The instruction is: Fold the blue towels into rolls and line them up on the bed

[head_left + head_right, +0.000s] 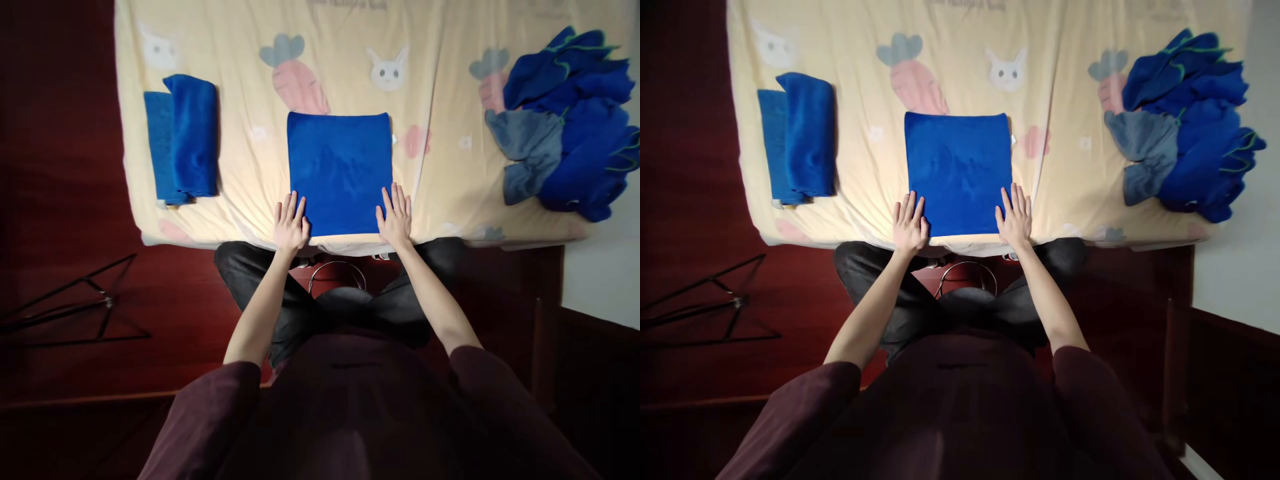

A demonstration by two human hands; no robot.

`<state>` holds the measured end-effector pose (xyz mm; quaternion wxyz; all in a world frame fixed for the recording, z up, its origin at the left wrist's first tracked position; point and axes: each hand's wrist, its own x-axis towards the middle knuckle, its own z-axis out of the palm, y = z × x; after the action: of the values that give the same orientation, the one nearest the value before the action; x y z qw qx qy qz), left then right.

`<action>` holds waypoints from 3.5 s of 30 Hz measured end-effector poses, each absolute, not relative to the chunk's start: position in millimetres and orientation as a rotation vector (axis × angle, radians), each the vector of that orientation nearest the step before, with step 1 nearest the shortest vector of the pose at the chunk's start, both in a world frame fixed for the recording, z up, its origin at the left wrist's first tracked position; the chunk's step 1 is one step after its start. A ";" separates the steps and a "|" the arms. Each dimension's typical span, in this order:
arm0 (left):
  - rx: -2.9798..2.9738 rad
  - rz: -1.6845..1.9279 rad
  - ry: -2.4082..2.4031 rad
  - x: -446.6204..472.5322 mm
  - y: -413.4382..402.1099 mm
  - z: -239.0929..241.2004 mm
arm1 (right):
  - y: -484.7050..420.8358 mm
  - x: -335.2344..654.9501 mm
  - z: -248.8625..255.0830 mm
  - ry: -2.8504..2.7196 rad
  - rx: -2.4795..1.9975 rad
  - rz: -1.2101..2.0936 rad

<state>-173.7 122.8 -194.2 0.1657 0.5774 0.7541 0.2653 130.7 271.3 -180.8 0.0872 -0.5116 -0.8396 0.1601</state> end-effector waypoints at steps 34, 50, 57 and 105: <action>0.582 1.395 1.401 -144.2 28.0 -199.4 | 182.4 168.8 -203.0 -1.327 -1.396 1.411; 0.491 1.373 1.353 -161.1 48.1 -214.3 | 184.4 169.4 -207.8 -1.318 -1.317 1.507; 0.535 1.295 1.433 -169.4 51.9 -208.4 | 186.5 171.0 -207.4 -1.297 -1.350 1.498; 1.225 1.585 1.766 -167.1 37.6 -213.6 | 168.7 175.5 -191.2 -1.856 -1.199 0.614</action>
<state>-167.1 37.6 -213.6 0.2333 0.4462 0.6430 0.5772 175.5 168.7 -191.2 0.4113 -0.4765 -0.7377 0.2442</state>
